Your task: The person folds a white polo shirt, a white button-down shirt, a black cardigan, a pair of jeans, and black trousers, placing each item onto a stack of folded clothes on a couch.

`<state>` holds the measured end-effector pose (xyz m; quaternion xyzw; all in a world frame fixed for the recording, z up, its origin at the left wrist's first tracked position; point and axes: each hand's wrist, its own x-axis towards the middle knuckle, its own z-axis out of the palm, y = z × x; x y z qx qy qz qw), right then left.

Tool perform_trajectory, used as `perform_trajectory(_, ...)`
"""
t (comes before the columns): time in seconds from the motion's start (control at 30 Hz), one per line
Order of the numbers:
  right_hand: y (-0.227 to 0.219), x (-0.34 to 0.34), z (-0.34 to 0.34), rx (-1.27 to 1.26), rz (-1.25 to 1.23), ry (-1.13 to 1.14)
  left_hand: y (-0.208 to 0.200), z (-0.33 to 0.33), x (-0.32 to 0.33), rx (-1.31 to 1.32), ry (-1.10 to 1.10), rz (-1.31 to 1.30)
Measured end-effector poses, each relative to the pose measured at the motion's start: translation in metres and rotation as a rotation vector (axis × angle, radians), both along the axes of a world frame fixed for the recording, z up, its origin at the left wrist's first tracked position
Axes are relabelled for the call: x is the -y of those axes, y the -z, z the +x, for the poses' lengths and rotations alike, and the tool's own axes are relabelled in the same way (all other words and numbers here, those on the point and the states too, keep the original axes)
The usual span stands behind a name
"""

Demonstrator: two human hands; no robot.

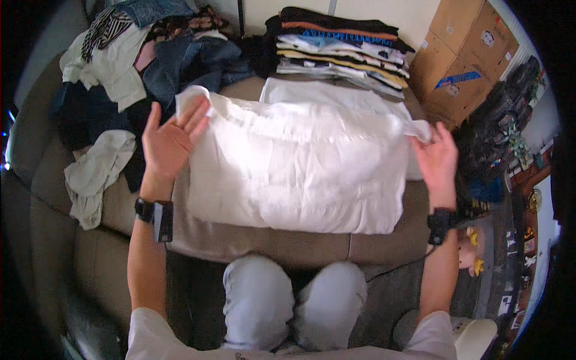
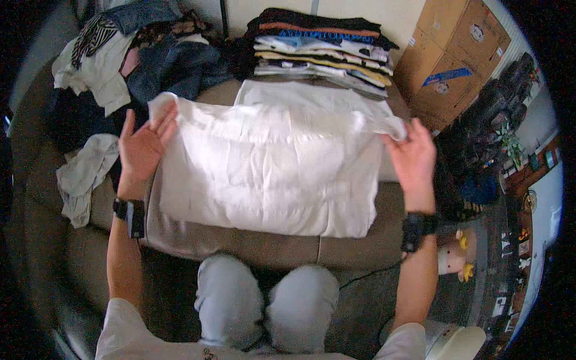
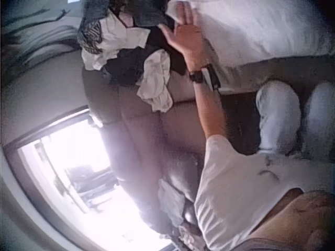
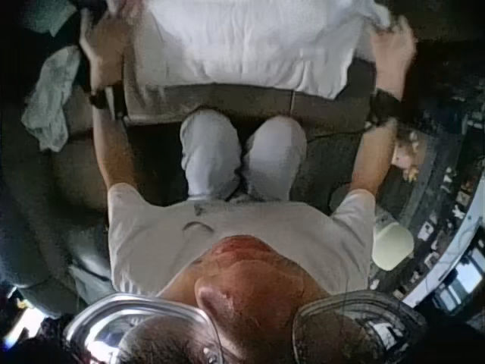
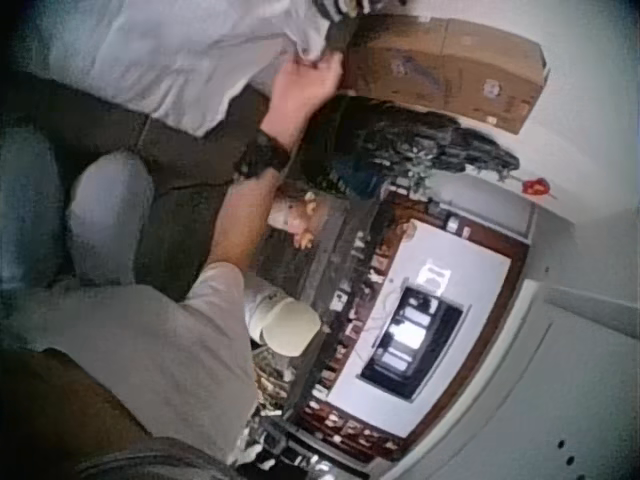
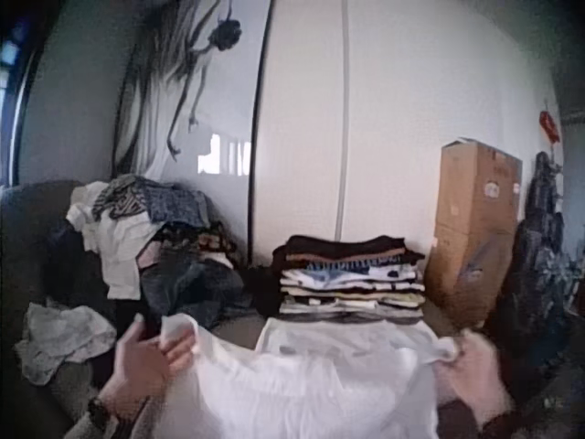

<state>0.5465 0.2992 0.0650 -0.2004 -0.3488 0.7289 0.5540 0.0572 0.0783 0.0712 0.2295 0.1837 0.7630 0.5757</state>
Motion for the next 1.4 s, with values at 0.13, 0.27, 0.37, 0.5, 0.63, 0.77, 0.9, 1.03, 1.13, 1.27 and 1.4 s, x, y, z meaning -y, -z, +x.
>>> perform_trajectory(0.13,0.062,-0.044,-0.043,0.296,-0.104,0.136,0.055,-0.007,-0.065,-0.114,-0.07,-0.386)
perform_trajectory(0.27,0.066,-0.044,-0.035,0.3,-0.079,0.048,0.083,-0.018,-0.076,-0.448,-0.057,-0.421)
perform_trajectory(0.37,0.038,-0.002,-0.038,0.735,0.265,0.057,0.064,-0.013,-0.046,-0.829,-0.16,-0.518)
perform_trajectory(0.5,-0.001,0.098,-0.029,1.648,1.253,-0.029,0.023,0.03,0.033,-1.861,-0.046,-0.068)
perform_trajectory(0.63,0.035,0.14,-0.034,1.764,1.331,-0.087,0.043,0.065,0.057,-2.283,-0.08,0.052)
perform_trajectory(0.77,0.063,0.141,-0.03,1.83,1.551,0.178,0.072,0.078,0.059,-2.516,-0.354,0.048)
perform_trajectory(0.9,0.076,0.135,-0.033,1.784,1.624,0.345,0.08,0.076,0.055,-2.537,-0.585,0.2)
perform_trajectory(1.03,0.036,0.136,-0.014,1.719,1.506,0.376,0.03,0.069,0.073,-2.393,-0.46,0.048)
perform_trajectory(1.13,-0.05,0.163,0.005,1.675,1.373,0.322,-0.04,0.076,0.095,-2.285,-0.431,0.056)
perform_trajectory(1.27,-0.162,0.203,0.036,1.655,1.515,0.209,-0.143,0.086,0.131,-2.149,-0.291,0.239)
perform_trajectory(1.4,-0.227,0.206,0.059,1.662,1.553,0.188,-0.221,0.089,0.148,-2.177,-0.087,0.059)
